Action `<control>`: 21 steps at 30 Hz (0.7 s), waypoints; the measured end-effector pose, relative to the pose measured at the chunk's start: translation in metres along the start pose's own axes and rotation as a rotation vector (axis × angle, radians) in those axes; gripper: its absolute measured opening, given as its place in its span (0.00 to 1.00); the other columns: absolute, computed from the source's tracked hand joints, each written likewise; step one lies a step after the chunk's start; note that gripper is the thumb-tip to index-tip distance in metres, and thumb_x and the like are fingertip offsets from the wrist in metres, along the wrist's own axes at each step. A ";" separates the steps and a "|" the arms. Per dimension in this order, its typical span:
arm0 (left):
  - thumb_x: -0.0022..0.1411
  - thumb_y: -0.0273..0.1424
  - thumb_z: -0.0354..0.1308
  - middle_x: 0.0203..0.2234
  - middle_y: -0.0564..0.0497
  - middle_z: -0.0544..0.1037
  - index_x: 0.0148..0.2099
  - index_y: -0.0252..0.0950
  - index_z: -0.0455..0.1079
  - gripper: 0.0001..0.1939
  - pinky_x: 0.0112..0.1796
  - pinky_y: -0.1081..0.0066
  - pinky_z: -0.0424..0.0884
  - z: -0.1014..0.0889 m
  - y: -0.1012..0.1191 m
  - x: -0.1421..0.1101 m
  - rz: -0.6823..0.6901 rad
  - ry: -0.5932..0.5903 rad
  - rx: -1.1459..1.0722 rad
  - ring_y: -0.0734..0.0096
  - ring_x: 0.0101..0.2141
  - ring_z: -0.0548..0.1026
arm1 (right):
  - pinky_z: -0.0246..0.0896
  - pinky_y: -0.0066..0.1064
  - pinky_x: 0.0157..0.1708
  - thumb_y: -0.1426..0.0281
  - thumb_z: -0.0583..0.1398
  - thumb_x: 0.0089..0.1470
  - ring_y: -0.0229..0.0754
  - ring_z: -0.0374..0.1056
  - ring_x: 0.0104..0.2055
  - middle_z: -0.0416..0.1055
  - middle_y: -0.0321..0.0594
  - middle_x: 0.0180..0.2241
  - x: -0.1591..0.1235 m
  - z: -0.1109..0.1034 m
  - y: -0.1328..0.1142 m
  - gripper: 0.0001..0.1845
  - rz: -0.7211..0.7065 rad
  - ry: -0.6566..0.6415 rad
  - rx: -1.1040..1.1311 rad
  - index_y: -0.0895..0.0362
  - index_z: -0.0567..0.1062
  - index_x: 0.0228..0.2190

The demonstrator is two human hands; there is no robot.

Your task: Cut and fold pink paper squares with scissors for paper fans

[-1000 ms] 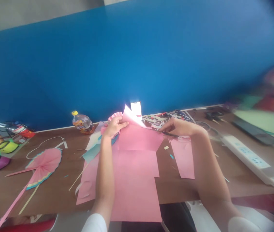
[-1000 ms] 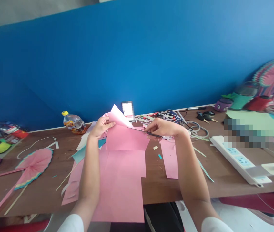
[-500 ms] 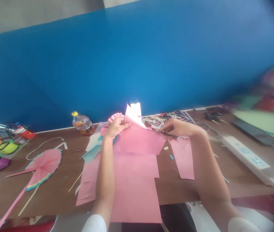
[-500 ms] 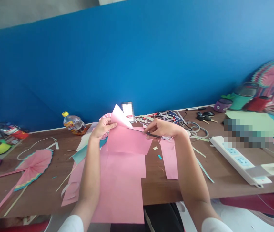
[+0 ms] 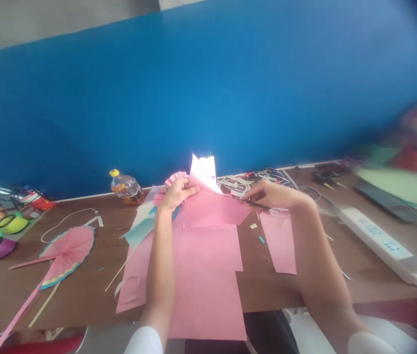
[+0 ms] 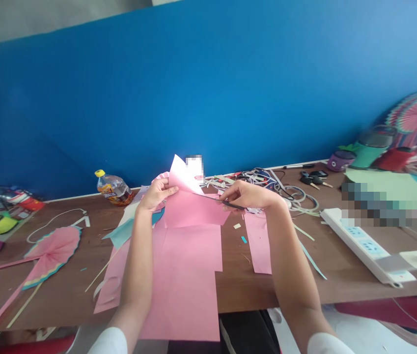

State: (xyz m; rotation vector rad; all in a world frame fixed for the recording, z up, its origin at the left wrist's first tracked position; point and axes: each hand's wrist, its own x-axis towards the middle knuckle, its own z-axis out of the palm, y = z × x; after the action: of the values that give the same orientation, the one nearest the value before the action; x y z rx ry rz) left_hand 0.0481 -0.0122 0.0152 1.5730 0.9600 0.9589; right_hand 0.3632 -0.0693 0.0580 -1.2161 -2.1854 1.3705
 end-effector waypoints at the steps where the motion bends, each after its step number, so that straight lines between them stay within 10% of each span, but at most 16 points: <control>1: 0.49 0.39 0.67 0.34 0.44 0.80 0.47 0.29 0.74 0.25 0.31 0.71 0.73 0.000 0.000 0.000 0.000 -0.008 -0.005 0.64 0.32 0.78 | 0.57 0.29 0.25 0.56 0.62 0.44 0.33 0.57 0.20 0.67 0.34 0.19 0.000 0.000 0.001 0.23 -0.004 -0.001 -0.002 0.58 0.81 0.38; 21: 0.44 0.42 0.69 0.30 0.44 0.80 0.44 0.28 0.75 0.27 0.29 0.68 0.74 0.015 0.004 0.002 -0.012 -0.010 -0.018 0.60 0.32 0.78 | 0.57 0.29 0.24 0.59 0.62 0.46 0.33 0.57 0.19 0.67 0.34 0.17 -0.001 -0.001 0.003 0.19 -0.018 -0.010 0.010 0.58 0.81 0.37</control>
State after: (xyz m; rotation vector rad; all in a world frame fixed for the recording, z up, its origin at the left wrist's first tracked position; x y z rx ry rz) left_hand 0.0634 -0.0159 0.0168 1.5542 0.9497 0.9482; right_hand 0.3659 -0.0686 0.0556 -1.1861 -2.1879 1.3815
